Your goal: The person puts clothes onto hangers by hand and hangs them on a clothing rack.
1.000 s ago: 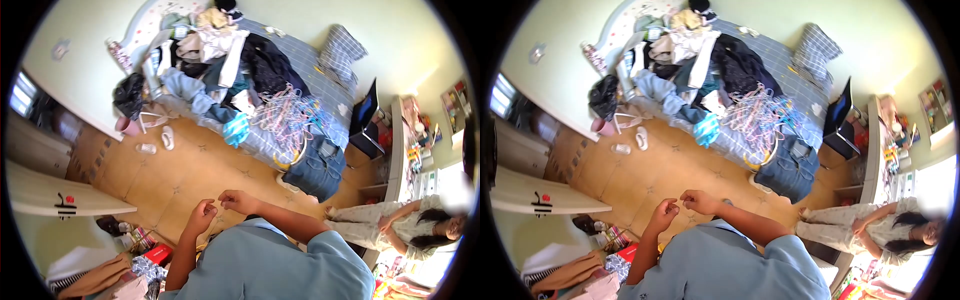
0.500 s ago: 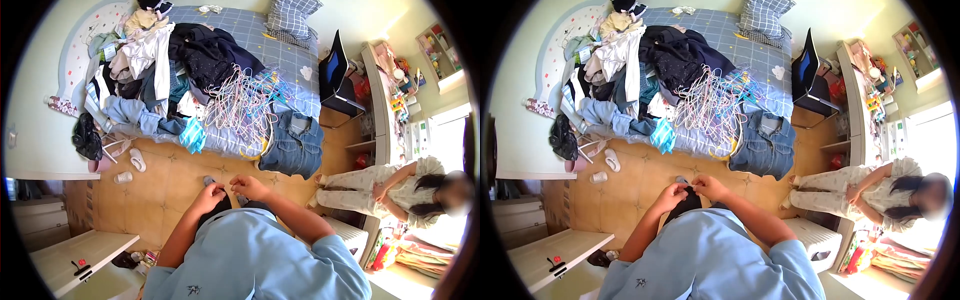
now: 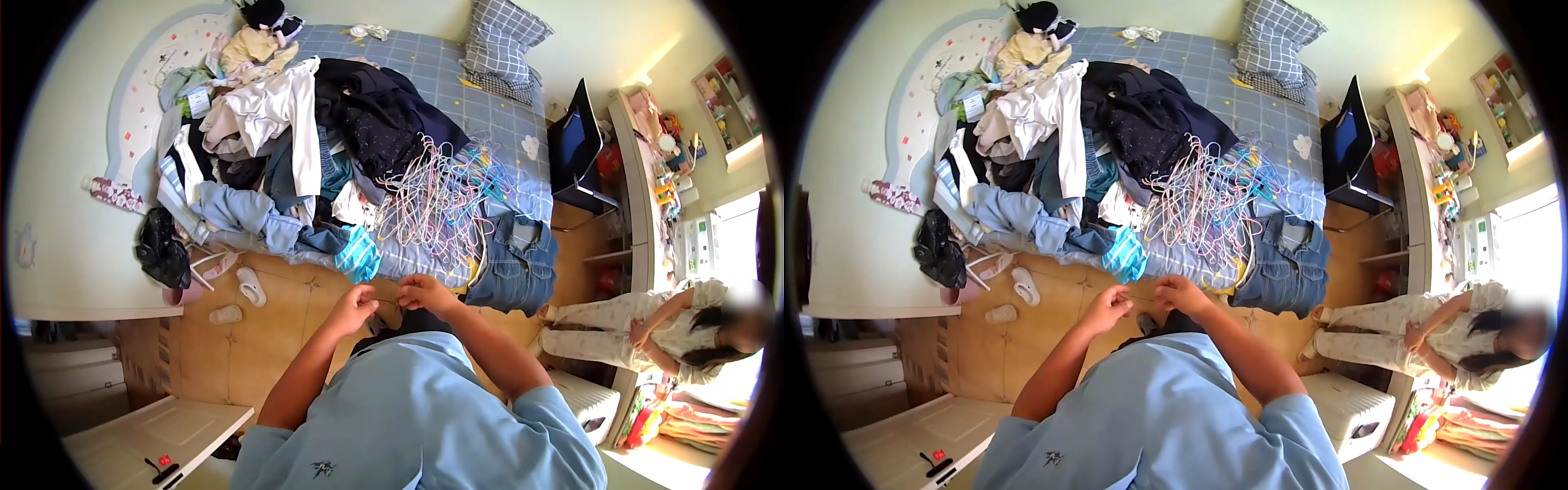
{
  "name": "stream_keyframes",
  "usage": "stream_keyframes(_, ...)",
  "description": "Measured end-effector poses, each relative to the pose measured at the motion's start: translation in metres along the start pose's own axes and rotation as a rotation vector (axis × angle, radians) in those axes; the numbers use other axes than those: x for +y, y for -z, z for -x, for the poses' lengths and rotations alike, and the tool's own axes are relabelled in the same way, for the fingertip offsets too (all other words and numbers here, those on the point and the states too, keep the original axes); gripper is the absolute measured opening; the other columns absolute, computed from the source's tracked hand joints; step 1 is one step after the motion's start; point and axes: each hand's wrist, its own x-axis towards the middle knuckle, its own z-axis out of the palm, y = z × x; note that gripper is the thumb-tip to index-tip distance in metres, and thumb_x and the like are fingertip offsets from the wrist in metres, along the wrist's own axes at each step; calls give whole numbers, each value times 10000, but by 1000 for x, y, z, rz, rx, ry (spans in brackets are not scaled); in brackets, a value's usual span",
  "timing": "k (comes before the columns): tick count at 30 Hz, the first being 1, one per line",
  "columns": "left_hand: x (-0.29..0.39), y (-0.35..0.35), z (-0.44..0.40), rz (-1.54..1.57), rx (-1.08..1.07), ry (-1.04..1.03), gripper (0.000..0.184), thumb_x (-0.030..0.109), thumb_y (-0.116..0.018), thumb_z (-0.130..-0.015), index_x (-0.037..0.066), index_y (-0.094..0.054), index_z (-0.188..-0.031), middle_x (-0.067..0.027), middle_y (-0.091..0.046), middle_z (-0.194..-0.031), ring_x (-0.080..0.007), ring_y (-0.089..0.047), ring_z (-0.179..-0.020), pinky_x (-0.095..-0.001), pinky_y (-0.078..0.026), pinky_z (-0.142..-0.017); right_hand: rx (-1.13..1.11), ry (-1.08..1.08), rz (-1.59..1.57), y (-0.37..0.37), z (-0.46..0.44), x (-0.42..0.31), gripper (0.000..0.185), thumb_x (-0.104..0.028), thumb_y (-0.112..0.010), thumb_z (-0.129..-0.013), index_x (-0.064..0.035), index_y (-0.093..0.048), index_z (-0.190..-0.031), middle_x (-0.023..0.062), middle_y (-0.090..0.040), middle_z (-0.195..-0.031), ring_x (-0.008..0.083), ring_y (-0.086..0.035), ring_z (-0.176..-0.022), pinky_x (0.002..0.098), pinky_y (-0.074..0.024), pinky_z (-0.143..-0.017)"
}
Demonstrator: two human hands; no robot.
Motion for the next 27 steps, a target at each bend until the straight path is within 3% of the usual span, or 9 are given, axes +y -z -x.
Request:
stream_keyframes(5,-1,26,-30,78,89,-34,498,116,-697,-945,-2,-472,-1373,-67,-672,-919,-125,-644,-783,-297,-530,-713,132,-86,-48,13,-59,-14,315,-204,-634,-988,-57,-589,-1263,47,-689,-1092,149,-679,-915,311,-555,-807)
stream_keyframes(6,4,31,-38,60,82,-9,509,107,-690,-948,0,-457,-1387,-64,-673,-921,-116,-643,-785,-293,-528,-720,181,-50,-76,19,-75,-9,344,-197,-667,-943,-23,-605,-1233,52,-693,-1004,155,-703,-860,291,-555,-692)
stream_keyframes(11,12,43,-93,42,57,101,491,116,-688,-949,-3,-473,-1374,-67,-675,-929,-122,-641,-793,-295,-522,-736,352,10,27,75,-169,0,296,-138,-637,-934,24,-612,-1181,92,-692,-1000,174,-717,-764,299,-532,-562)
stream_keyframes(13,6,46,-122,-12,47,126,480,123,-685,-951,-5,-480,-1366,-64,-672,-927,-123,-637,-799,-295,-519,-739,417,-61,46,101,-212,4,260,-135,-638,-953,-30,-605,-1189,53,-686,-1006,177,-724,-839,314,-554,-649)
stream_keyframes(14,-2,45,-133,-37,42,126,471,127,-682,-953,-6,-484,-1360,-61,-669,-923,-122,-633,-801,-296,-517,-740,471,-14,2,112,-232,10,338,-131,-650,-911,37,-601,-1200,103,-700,-964,177,-714,-749,308,-535,-558)
stream_keyframes(17,-6,43,-161,119,31,169,430,122,-648,-963,-4,-487,-1342,-42,-648,-901,-114,-614,-797,-292,-511,-741,527,-48,46,137,-287,8,377,-138,-673,-874,24,-606,-1208,103,-702,-949,184,-711,-733,330,-543,-574)
stream_keyframes(19,-8,40,-176,237,47,210,409,110,-629,-966,-4,-487,-1332,-39,-643,-895,-115,-614,-791,-292,-512,-738,601,43,191,160,-343,46,393,-220,-712,-828,-8,-662,-1155,164,-728,-1006,271,-742,-819,393,-569,-759)
stream_keyframes(20,-7,40,-179,257,33,207,403,97,-618,-963,-8,-483,-1327,-45,-645,-907,-119,-621,-799,-289,-512,-731,633,49,382,164,-358,47,368,-204,-704,-840,-10,-660,-1150,154,-730,-980,255,-746,-814,389,-572,-727)
stream_keyframes(27,-22,48,-196,149,20,396,408,96,-660,-948,40,-497,-1317,-68,-638,-962,-130,-637,-762,-296,-530,-742,784,-96,589,153,-380,6,237,-233,-674,-836,-80,-672,-1017,154,-726,-889,386,-692,-867,456,-541,-768)
